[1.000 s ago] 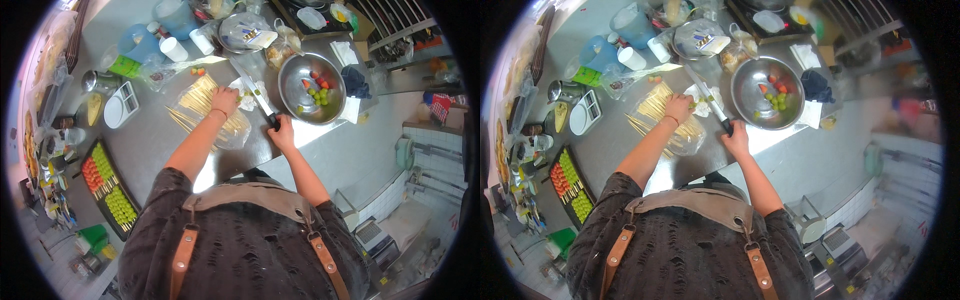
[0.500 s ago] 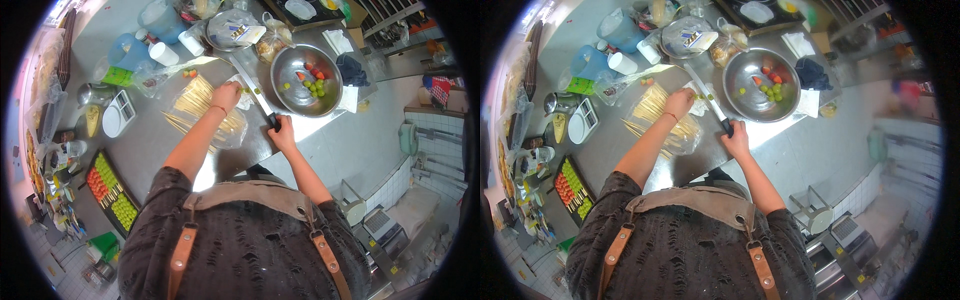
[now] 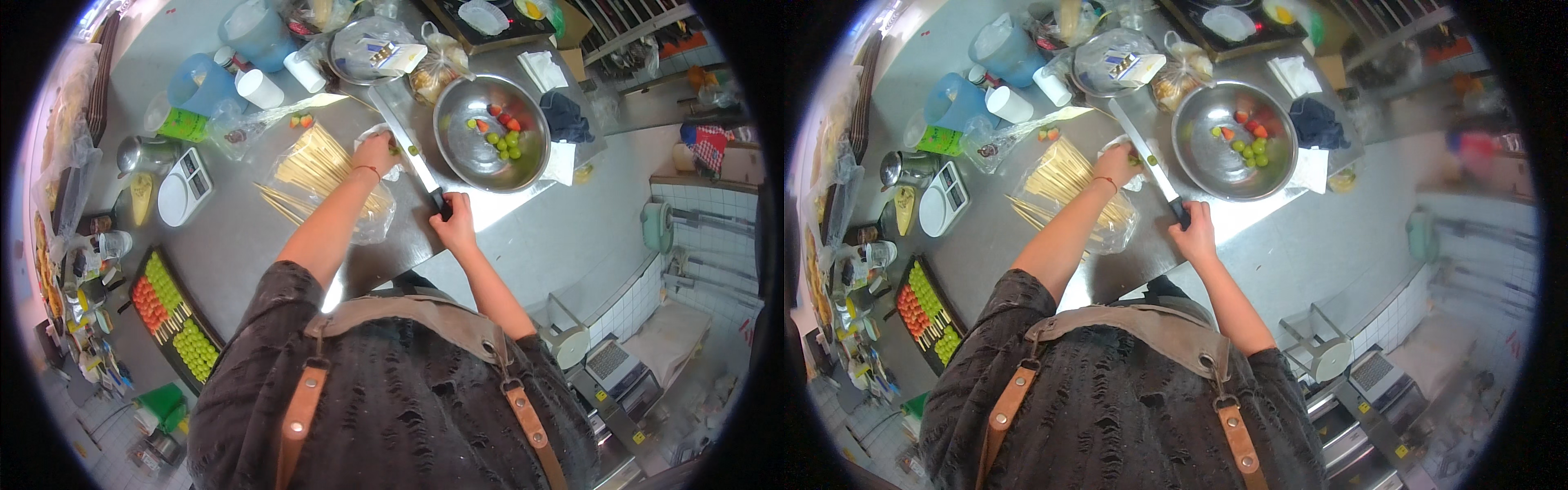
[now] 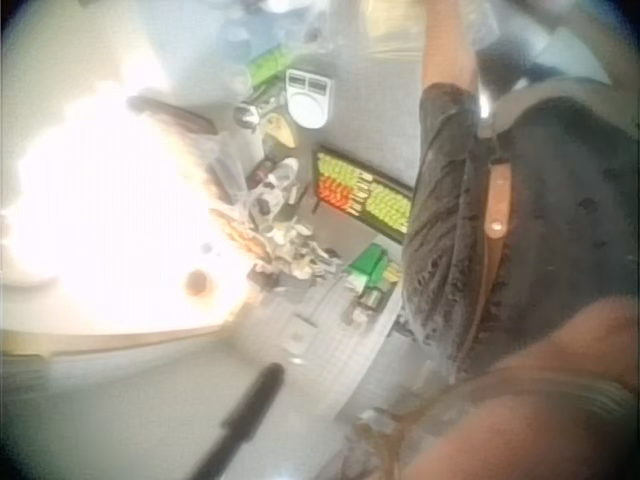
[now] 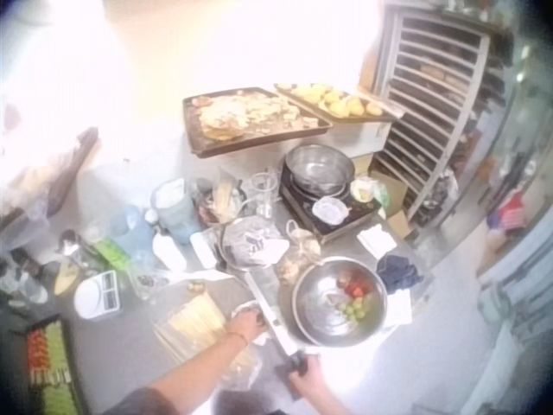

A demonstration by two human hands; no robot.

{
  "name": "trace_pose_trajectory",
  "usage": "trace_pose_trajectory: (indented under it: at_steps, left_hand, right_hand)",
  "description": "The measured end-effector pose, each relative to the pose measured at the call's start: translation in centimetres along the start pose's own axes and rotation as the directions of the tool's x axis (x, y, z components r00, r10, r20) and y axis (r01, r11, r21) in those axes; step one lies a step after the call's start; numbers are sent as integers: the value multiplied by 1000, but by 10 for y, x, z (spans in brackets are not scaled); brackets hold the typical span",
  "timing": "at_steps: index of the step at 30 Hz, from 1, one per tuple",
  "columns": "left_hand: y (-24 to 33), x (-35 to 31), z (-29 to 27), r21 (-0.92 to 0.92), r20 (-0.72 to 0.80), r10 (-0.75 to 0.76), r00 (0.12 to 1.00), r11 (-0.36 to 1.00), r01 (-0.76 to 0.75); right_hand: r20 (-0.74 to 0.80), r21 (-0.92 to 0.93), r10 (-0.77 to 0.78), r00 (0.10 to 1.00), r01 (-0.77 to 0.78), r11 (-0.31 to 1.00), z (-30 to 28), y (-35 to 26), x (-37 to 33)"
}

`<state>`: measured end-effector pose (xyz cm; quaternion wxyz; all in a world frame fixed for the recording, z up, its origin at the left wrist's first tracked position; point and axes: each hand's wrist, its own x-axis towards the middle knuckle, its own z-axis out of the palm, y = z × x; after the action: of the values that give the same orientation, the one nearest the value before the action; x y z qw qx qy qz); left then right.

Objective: The person threads green grapes onto wooden skewers one by one, then uses a knife to trim the skewer ends. Completed skewers are placed on a tray alongside red fruit skewers. The person washes hands and retrieves a baking tray from a refrigerator.

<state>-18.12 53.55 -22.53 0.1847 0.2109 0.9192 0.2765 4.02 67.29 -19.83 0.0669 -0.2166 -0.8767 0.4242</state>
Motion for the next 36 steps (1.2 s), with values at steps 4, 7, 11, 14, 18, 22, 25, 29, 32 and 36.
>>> trace_pose_trajectory:
  at_steps: [4,7,11,14,18,22,25,29,32,36]
  left_hand:
    - [-6,6,13,0,-5,32,999,999,-32]
    - [-18,12,21,-104,-48,76,996,991,-81]
    - [-37,12,14,-527,45,-42,998,848,59]
    - [-40,2,1,-798,104,-98,990,586,142]
    - [-26,-21,-19,-942,207,-81,975,252,221]
    - [-6,-43,-29,-877,416,46,908,-243,414]
    - [-1,-46,-28,-859,387,156,909,-295,417]
    - [-3,-50,-25,-947,254,43,966,212,240]
    - [-2,-58,-24,-970,185,-16,983,155,185]
    - [0,-78,-30,-984,181,-63,981,-10,181]
  right_hand:
    - [0,10,8,1000,-8,1000,-4,-1,-6]
    - [-31,32,12,999,-11,999,-4,1,-9]
    - [-32,-4,-37,999,37,999,-7,1,-12]
    - [-1,8,-12,1000,12,1000,-12,-7,-11]
    - [3,51,-44,999,44,998,-15,-24,-4]
    - [22,102,-86,996,83,991,-14,-30,-3]
    - [46,107,-87,995,81,991,-9,-23,-2]
    - [169,288,25,985,-73,955,-3,-16,-2]
    - [64,184,-187,980,173,968,-2,-17,-4]
    - [122,72,-121,985,113,991,0,-31,-7]
